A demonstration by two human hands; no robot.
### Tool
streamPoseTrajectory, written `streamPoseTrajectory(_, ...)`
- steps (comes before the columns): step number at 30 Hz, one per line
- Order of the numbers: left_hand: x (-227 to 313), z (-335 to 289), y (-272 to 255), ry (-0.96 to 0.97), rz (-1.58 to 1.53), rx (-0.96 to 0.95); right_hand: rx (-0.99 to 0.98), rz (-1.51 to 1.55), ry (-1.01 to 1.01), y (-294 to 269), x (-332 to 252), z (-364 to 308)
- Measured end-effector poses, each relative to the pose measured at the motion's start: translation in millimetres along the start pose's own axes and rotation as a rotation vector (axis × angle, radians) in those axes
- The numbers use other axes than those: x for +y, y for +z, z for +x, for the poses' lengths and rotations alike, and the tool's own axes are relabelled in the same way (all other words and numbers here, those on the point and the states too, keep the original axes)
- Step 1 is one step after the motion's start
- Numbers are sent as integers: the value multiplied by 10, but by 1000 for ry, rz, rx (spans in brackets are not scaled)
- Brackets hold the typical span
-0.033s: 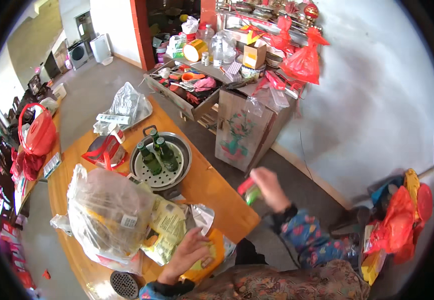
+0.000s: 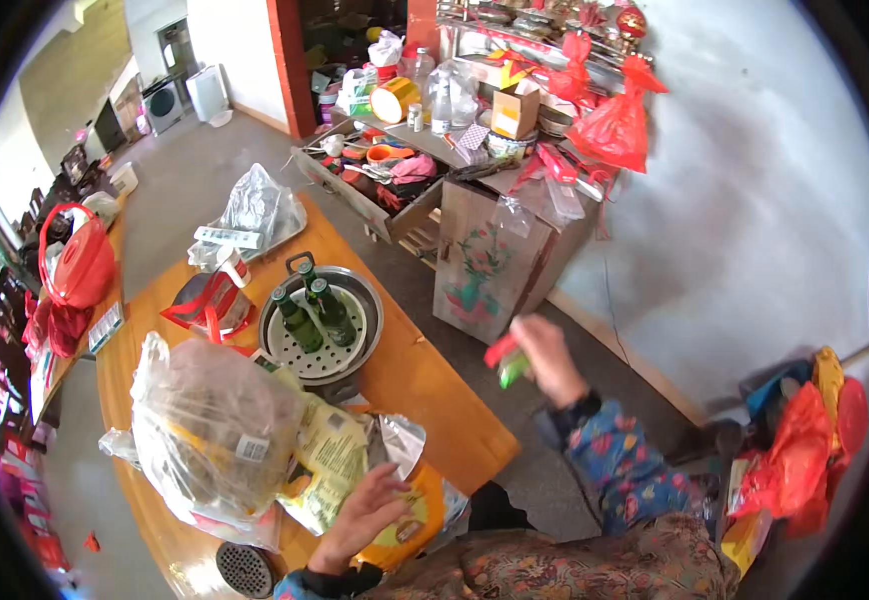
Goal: The person moves bags of food, a plastic container of medical supplies, and metal trays across a table before wiping the surface with a cloth.
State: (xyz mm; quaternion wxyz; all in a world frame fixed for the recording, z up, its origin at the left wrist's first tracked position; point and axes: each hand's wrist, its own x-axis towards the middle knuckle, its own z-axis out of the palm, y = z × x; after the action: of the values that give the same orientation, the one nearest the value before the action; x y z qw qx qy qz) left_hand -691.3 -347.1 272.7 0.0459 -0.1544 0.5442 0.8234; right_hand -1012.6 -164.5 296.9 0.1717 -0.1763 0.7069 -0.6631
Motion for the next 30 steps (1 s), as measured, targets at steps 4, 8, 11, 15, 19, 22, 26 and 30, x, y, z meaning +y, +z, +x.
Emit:
streamPoseTrajectory(4,-11,69,200,-4,-9,250,206,-35,-84,-702,-10,1820)
streamPoseTrajectory(8,0,415,660,-70,-34,350,324,-510,-503,-1309,-89,3364)
streamPoseTrajectory(11,29,594,841,-132,8,389,362,-578,-468,-1374,-109,4144)
streamPoseTrajectory(15,113,773,978,-185,13,495,312,-784,-345,-1262,22,4726)
streamPoseTrajectory(19,34,920,1034,-179,-4,537,273,-1016,-235,-1629,265,5266)
streamPoseTrajectory(22,46,941,1070,-164,-48,578,265,-1079,-248,-1587,359,5432)
streamPoseTrajectory(26,-102,931,1048,-93,-127,614,290,-1144,-166,-1431,367,5377)
streamPoseTrajectory(30,-437,906,964,-21,-103,610,296,-1243,-213,-1472,372,5257)
